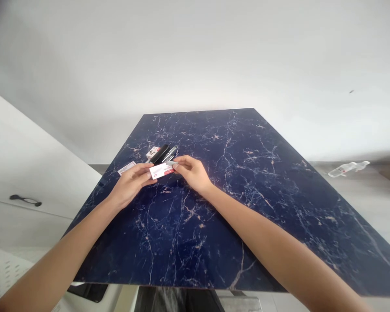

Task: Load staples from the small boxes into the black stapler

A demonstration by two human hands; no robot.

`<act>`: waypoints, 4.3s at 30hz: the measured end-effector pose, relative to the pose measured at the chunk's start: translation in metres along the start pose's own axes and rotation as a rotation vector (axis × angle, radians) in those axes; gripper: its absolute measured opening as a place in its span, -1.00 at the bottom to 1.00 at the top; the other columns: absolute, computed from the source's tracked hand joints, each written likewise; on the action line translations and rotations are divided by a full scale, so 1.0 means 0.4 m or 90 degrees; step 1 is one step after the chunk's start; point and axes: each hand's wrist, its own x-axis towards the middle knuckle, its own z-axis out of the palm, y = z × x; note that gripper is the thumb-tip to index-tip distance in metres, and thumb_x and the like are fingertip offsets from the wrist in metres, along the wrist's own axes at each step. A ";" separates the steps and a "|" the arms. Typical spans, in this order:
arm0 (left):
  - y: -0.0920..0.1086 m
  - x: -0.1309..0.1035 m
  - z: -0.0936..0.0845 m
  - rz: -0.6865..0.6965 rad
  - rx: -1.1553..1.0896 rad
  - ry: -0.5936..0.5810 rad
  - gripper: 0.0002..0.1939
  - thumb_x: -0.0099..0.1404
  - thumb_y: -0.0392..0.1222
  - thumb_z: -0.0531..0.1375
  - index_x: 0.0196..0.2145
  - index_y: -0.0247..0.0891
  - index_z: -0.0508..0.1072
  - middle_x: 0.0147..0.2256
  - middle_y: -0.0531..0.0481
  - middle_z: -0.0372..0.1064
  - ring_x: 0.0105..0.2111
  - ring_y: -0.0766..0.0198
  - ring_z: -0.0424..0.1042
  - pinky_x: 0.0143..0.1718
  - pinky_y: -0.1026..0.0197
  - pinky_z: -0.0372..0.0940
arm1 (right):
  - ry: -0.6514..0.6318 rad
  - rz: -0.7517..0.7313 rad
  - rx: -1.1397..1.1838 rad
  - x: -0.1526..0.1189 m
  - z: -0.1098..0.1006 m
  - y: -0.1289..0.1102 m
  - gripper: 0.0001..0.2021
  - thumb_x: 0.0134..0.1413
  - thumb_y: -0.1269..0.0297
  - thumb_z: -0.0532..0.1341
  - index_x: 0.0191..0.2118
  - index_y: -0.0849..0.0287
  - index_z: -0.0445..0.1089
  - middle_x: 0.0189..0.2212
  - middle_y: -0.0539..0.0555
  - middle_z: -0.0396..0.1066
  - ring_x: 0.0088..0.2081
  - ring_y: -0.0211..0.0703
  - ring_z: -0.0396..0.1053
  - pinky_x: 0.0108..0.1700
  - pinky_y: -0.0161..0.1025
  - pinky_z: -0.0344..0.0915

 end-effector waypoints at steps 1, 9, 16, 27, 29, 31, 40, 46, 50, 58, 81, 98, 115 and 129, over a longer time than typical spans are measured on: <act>0.006 -0.005 0.004 -0.003 -0.017 -0.025 -0.63 0.27 -0.04 0.38 0.02 -0.14 0.58 0.09 -0.14 0.50 0.11 -0.04 0.48 0.03 -0.10 0.54 | -0.004 0.008 0.006 -0.001 0.000 -0.003 -0.69 0.03 0.06 0.44 -0.17 0.09 0.50 -0.20 0.05 0.60 -0.20 -0.11 0.57 0.02 -0.06 0.52; 0.005 -0.004 0.008 -0.001 -0.050 0.053 -0.63 0.15 -0.10 0.46 -0.10 -0.26 0.62 -0.05 -0.18 0.59 -0.01 -0.02 0.56 0.00 -0.04 0.55 | 0.037 0.004 0.000 -0.010 0.008 -0.021 -0.65 -0.01 -0.04 0.43 -0.22 0.08 0.46 -0.27 0.04 0.60 -0.27 -0.11 0.56 -0.03 -0.03 0.54; 0.008 0.001 0.011 -0.006 0.006 0.121 -0.58 0.05 -0.04 0.50 -0.17 -0.29 0.64 -0.18 -0.17 0.62 -0.15 0.02 0.60 -0.13 0.02 0.56 | 0.052 -0.049 -0.032 -0.018 0.006 -0.021 -0.73 0.06 0.03 0.39 -0.21 0.07 0.49 -0.26 0.04 0.58 -0.27 -0.10 0.53 -0.09 -0.06 0.51; -0.003 -0.015 0.022 0.070 0.100 -0.018 -0.54 0.27 0.08 0.36 0.08 -0.10 0.56 0.05 -0.11 0.51 -0.01 -0.02 0.53 -0.11 0.00 0.56 | 0.127 -0.143 -0.284 -0.033 0.010 -0.022 -0.76 0.23 0.08 0.26 -0.08 0.03 0.54 -0.21 0.06 0.58 -0.26 -0.08 0.50 -0.12 -0.10 0.44; -0.002 -0.017 0.024 0.065 0.106 -0.038 -0.54 0.28 0.10 0.34 0.09 -0.10 0.58 0.10 -0.12 0.47 -0.02 -0.01 0.53 -0.08 -0.03 0.56 | 0.131 -0.142 -0.269 -0.033 0.011 -0.022 -0.77 0.24 0.08 0.26 -0.08 0.04 0.53 -0.21 0.06 0.58 -0.27 -0.09 0.50 -0.12 -0.11 0.44; -0.004 -0.015 0.021 0.065 0.113 -0.023 -0.55 0.25 0.11 0.37 0.02 -0.12 0.63 0.07 -0.11 0.49 -0.12 0.03 0.56 -0.09 -0.06 0.56 | 0.137 -0.141 -0.251 -0.034 0.011 -0.022 -0.76 0.25 0.07 0.25 -0.07 0.04 0.52 -0.19 0.07 0.58 -0.26 -0.09 0.50 -0.13 -0.11 0.45; -0.011 -0.017 0.017 0.109 0.152 0.045 -0.67 0.25 0.04 0.37 -0.08 -0.12 0.68 -0.04 -0.08 0.55 -0.32 0.14 0.56 -0.18 0.00 0.54 | 0.128 -0.228 -0.340 -0.046 0.022 -0.032 -0.79 0.26 0.06 0.27 -0.13 0.01 0.56 -0.23 0.07 0.55 -0.26 -0.11 0.47 -0.16 -0.12 0.43; -0.009 -0.012 0.019 0.091 0.079 0.087 -0.66 0.20 0.06 0.40 -0.12 -0.16 0.68 -0.01 -0.12 0.55 -0.19 0.06 0.57 -0.21 0.04 0.54 | 0.042 -0.152 -0.206 -0.030 0.015 -0.027 -0.74 0.17 -0.04 0.33 -0.20 0.01 0.56 -0.14 0.08 0.54 -0.25 -0.13 0.48 -0.22 -0.14 0.47; -0.009 -0.010 0.024 0.016 -0.002 0.045 -0.59 0.13 0.05 0.45 -0.13 -0.22 0.67 -0.03 -0.19 0.55 -0.06 -0.05 0.55 -0.18 0.02 0.55 | -0.023 -0.012 -0.023 -0.022 -0.002 -0.023 -0.59 0.05 -0.04 0.40 -0.03 0.02 0.48 -0.19 0.03 0.56 -0.35 -0.18 0.50 -0.20 -0.11 0.53; -0.013 -0.013 0.033 -0.032 -0.036 0.001 -0.67 0.14 -0.05 0.46 -0.14 -0.20 0.67 -0.03 -0.17 0.53 -0.07 0.02 0.55 -0.19 0.10 0.54 | -0.037 0.057 0.026 -0.017 -0.008 -0.017 -0.61 0.00 0.01 0.44 -0.13 0.10 0.44 -0.28 0.03 0.58 -0.38 -0.20 0.50 -0.18 -0.13 0.54; -0.005 -0.021 0.037 -0.072 -0.046 -0.023 -0.68 0.20 -0.08 0.44 -0.09 -0.19 0.66 0.00 -0.18 0.50 -0.03 0.03 0.53 -0.20 0.17 0.56 | 0.100 -0.092 -0.209 -0.042 0.013 -0.010 -0.76 0.27 0.02 0.22 -0.14 0.07 0.42 -0.28 0.02 0.48 -0.33 -0.19 0.43 -0.30 -0.22 0.40; -0.010 -0.013 0.021 -0.031 -0.126 -0.051 -0.63 0.32 -0.02 0.34 0.03 -0.21 0.60 0.07 -0.21 0.51 0.07 -0.03 0.51 0.06 -0.04 0.48 | 0.125 -0.048 -0.164 -0.045 0.017 -0.026 -0.78 0.27 0.03 0.23 -0.15 0.07 0.36 -0.35 0.03 0.58 -0.41 -0.16 0.53 -0.26 -0.18 0.49; 0.036 -0.106 0.083 0.177 0.560 -0.242 0.13 0.14 0.20 0.43 0.48 0.04 -0.08 0.33 -0.24 0.17 0.30 -0.29 0.19 0.23 -0.33 0.23 | -0.159 -0.105 -0.492 -0.085 -0.001 -0.065 -0.83 0.25 0.36 0.19 -0.08 0.12 0.47 -0.25 0.02 0.59 -0.30 -0.20 0.50 -0.19 -0.25 0.38; 0.008 -0.098 0.083 0.265 0.440 -0.240 -0.15 0.30 -0.18 0.32 0.43 0.12 0.06 0.33 -0.11 0.17 0.22 -0.07 0.36 0.23 -0.15 0.34 | -0.028 -0.006 -0.452 -0.090 0.004 -0.067 -0.89 0.16 0.26 0.24 -0.36 0.11 0.47 -0.42 -0.03 0.55 -0.39 -0.19 0.48 -0.24 -0.20 0.38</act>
